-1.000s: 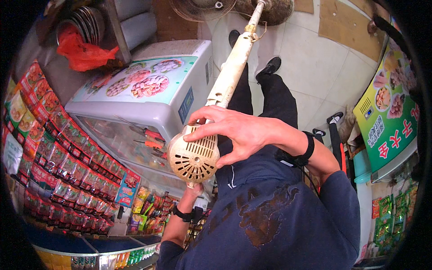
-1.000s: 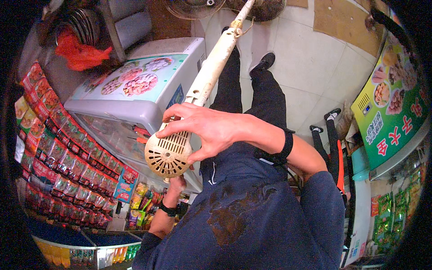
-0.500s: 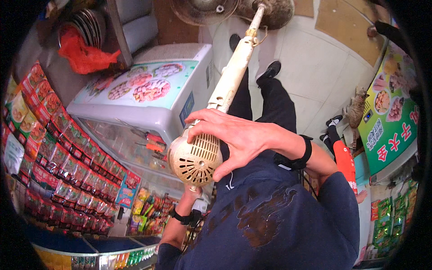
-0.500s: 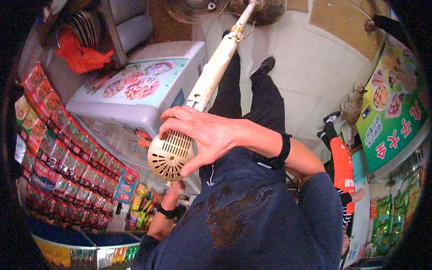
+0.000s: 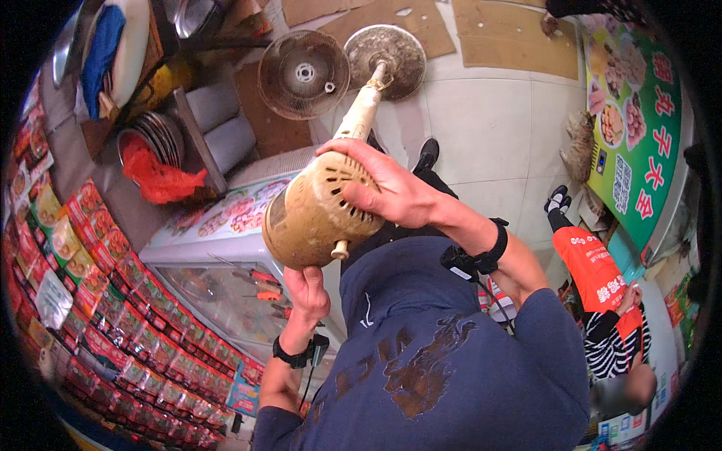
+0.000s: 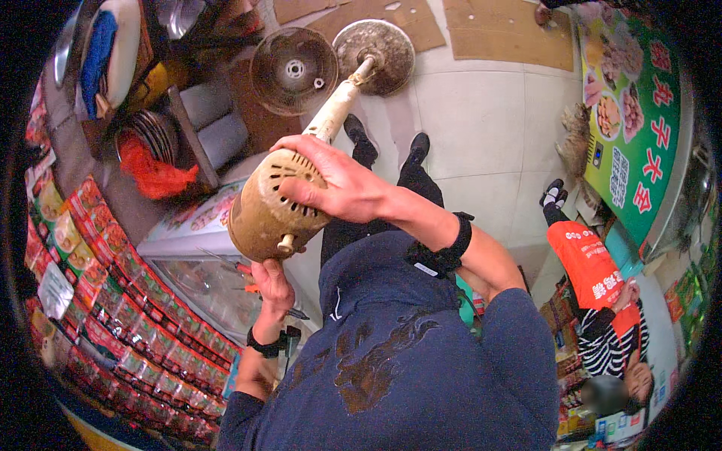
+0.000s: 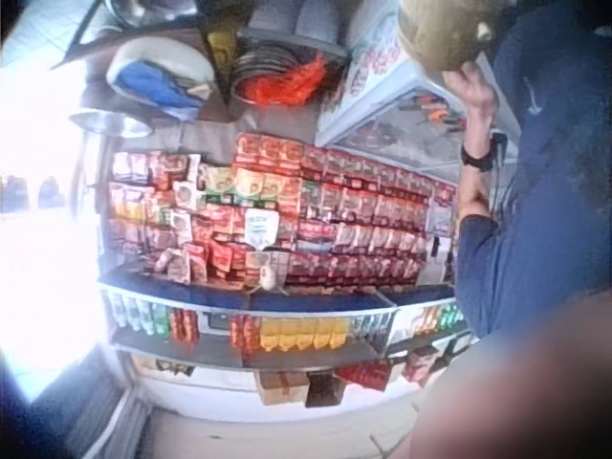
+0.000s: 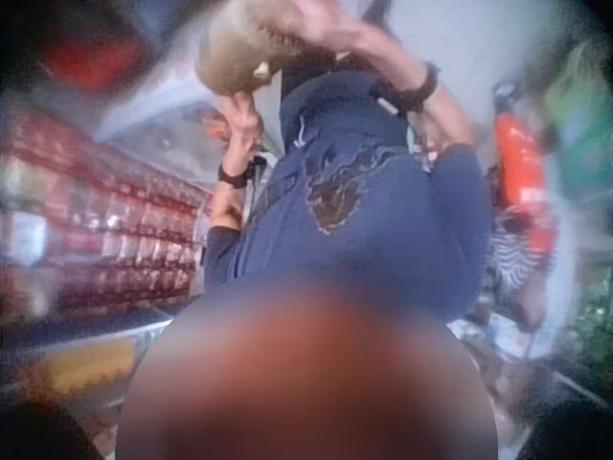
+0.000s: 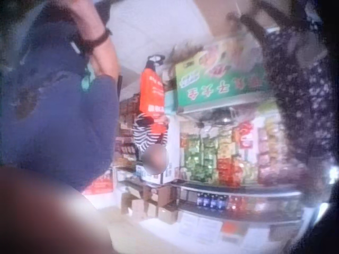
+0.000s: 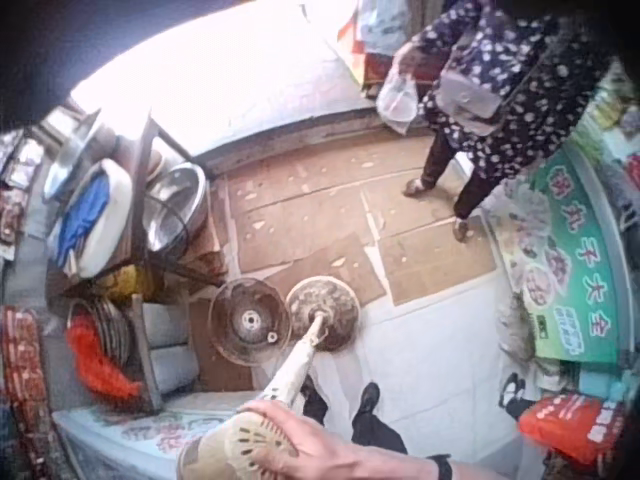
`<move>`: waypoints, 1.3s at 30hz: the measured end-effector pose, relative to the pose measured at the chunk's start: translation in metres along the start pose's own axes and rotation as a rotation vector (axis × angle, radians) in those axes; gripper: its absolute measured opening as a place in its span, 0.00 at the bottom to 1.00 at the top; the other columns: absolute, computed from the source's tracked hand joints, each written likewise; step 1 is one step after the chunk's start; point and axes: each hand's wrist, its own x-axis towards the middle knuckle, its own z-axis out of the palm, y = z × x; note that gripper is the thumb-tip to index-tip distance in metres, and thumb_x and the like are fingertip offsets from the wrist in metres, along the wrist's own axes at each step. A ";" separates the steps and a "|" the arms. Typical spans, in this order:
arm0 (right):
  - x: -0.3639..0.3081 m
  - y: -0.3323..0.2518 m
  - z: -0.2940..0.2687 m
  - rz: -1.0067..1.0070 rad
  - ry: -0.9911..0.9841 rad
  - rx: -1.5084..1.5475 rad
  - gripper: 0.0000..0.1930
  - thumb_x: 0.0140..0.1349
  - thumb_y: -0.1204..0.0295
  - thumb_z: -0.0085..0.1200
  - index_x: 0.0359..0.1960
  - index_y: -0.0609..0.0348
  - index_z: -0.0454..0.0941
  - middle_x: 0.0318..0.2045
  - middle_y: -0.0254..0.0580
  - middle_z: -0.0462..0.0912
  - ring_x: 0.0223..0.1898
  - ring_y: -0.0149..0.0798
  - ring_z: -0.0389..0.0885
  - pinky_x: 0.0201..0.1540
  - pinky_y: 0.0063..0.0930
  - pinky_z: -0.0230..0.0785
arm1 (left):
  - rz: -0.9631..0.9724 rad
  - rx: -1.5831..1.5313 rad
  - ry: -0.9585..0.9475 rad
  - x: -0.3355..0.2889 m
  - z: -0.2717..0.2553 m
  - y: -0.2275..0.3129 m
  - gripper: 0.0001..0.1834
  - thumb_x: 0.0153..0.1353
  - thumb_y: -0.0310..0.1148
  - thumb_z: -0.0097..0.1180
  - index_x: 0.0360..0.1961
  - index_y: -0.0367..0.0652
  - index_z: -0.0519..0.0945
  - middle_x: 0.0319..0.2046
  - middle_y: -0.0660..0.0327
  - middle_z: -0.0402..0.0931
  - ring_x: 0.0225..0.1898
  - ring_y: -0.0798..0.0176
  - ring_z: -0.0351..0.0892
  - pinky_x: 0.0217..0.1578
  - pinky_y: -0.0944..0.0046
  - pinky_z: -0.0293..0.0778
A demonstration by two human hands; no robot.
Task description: The person disassembles a standing fan motor housing using a screwdriver, removes the internal motor assembly, and sets it aside. They then pick up a large metal basin and move it toward the doorway.
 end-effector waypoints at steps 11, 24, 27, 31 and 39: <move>-0.051 0.003 -0.050 -0.207 0.396 0.387 0.38 0.77 0.46 0.51 0.76 0.61 0.59 0.67 0.42 0.70 0.69 0.35 0.66 0.73 0.34 0.58 | 0.352 0.331 -0.301 0.114 0.045 0.101 0.26 0.76 0.48 0.52 0.57 0.32 0.79 0.50 0.44 0.81 0.51 0.43 0.81 0.54 0.50 0.74; -0.126 0.006 0.034 -0.504 0.851 1.016 0.31 0.79 0.42 0.37 0.71 0.51 0.62 0.72 0.41 0.68 0.75 0.47 0.65 0.76 0.51 0.59 | 0.774 0.707 -0.963 0.219 0.085 0.211 0.24 0.63 0.48 0.60 0.30 0.34 0.74 0.29 0.47 0.70 0.30 0.38 0.75 0.31 0.45 0.69; -0.130 0.021 0.027 -0.444 0.952 0.844 0.26 0.80 0.46 0.39 0.67 0.49 0.64 0.72 0.41 0.68 0.74 0.45 0.65 0.75 0.49 0.61 | 0.674 0.638 -0.948 0.207 0.093 0.183 0.26 0.64 0.52 0.58 0.31 0.34 0.72 0.30 0.46 0.69 0.32 0.37 0.75 0.34 0.44 0.70; -0.138 0.032 0.017 -0.396 0.928 0.829 0.24 0.81 0.47 0.39 0.65 0.48 0.66 0.68 0.39 0.73 0.70 0.44 0.70 0.73 0.47 0.64 | 0.626 0.559 -0.830 0.189 0.096 0.151 0.25 0.65 0.51 0.58 0.36 0.35 0.74 0.33 0.46 0.71 0.35 0.38 0.77 0.37 0.44 0.72; -0.172 0.044 0.022 -0.209 0.756 0.629 0.29 0.77 0.50 0.46 0.73 0.46 0.62 0.71 0.36 0.68 0.73 0.41 0.67 0.74 0.48 0.61 | 0.739 0.549 -0.571 0.157 0.134 0.154 0.25 0.62 0.45 0.60 0.52 0.36 0.78 0.48 0.45 0.74 0.50 0.40 0.76 0.53 0.46 0.74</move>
